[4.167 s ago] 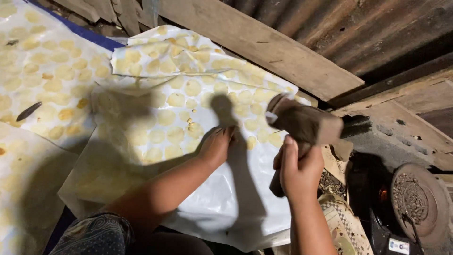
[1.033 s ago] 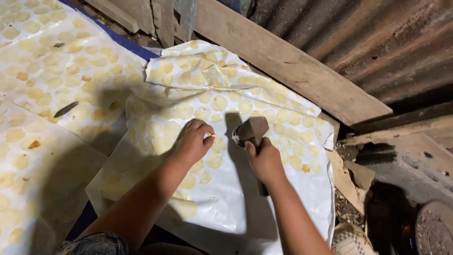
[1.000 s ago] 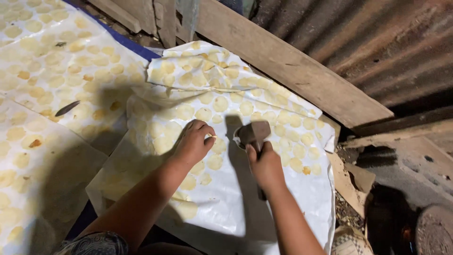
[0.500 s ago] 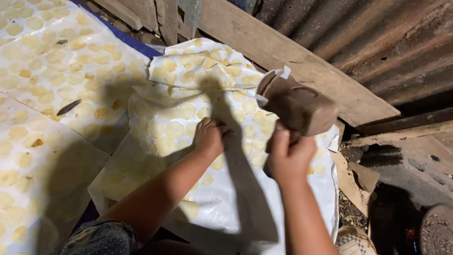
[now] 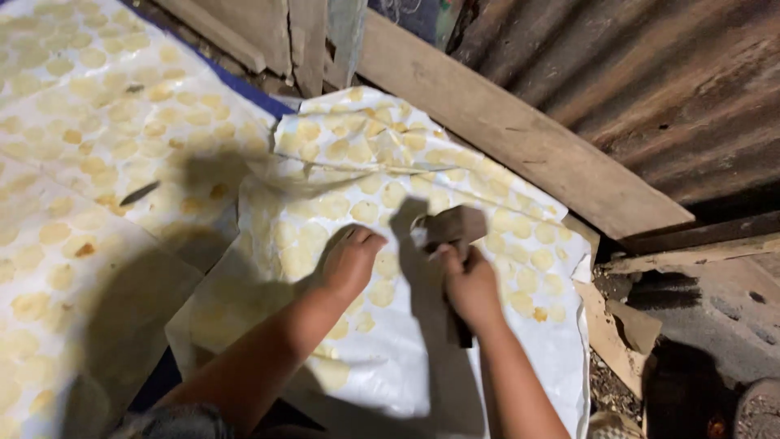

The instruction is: The person fries cassava pieces in a pan on a portable gas stove using a wire skimmer. They then peel the fried pieces with a stone on a cutting board and flatten them into chips using a hammer on a white sheet.

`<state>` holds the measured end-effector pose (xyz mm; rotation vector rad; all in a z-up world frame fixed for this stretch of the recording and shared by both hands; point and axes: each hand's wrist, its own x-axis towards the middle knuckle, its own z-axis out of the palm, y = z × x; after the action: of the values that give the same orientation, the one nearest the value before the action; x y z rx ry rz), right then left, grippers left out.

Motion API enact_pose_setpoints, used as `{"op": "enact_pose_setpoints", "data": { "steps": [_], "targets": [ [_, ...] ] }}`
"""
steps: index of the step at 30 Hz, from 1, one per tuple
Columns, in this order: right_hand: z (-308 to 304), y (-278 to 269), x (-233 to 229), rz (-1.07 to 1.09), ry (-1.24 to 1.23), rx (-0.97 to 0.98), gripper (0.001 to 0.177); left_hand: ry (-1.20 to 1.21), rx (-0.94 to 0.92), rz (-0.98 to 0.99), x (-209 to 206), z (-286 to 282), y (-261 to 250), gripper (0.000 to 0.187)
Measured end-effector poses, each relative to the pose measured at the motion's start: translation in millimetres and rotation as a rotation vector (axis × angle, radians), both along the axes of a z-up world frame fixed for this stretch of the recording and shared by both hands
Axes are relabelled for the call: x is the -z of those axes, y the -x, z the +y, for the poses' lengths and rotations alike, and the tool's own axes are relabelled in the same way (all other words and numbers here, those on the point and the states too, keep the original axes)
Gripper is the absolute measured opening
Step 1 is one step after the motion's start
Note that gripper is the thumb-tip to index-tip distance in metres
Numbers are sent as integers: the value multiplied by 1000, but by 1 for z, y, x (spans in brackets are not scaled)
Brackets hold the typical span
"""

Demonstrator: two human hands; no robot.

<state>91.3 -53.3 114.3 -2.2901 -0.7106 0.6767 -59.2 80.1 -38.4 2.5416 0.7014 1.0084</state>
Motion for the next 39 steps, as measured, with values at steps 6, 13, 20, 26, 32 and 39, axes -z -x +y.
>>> {"op": "enact_pose_setpoints", "data": {
  "steps": [6, 13, 20, 26, 32, 39],
  "targets": [
    [-10, 19, -76, -314, -560, 17, 17, 344, -46, 250, 9, -8, -44, 40],
    [8, 18, 71, -159, 222, -228, 47, 44, -133, 63, -16, -21, -3, 42],
    [26, -2, 29, -183, 242, -316, 52, 170, -182, 291, -11, -18, 13, 48],
    [16, 15, 38, -161, 210, -189, 53, 196, -163, 306, -13, -19, 13, 49],
    [-11, 7, 44, -97, 212, -181, 53, 189, -151, 537, -21, -13, 5, 69],
    [-113, 34, 110, -375, 58, 38, 44, -77, 55, 321, 35, 104, -8, 70]
  ]
}}
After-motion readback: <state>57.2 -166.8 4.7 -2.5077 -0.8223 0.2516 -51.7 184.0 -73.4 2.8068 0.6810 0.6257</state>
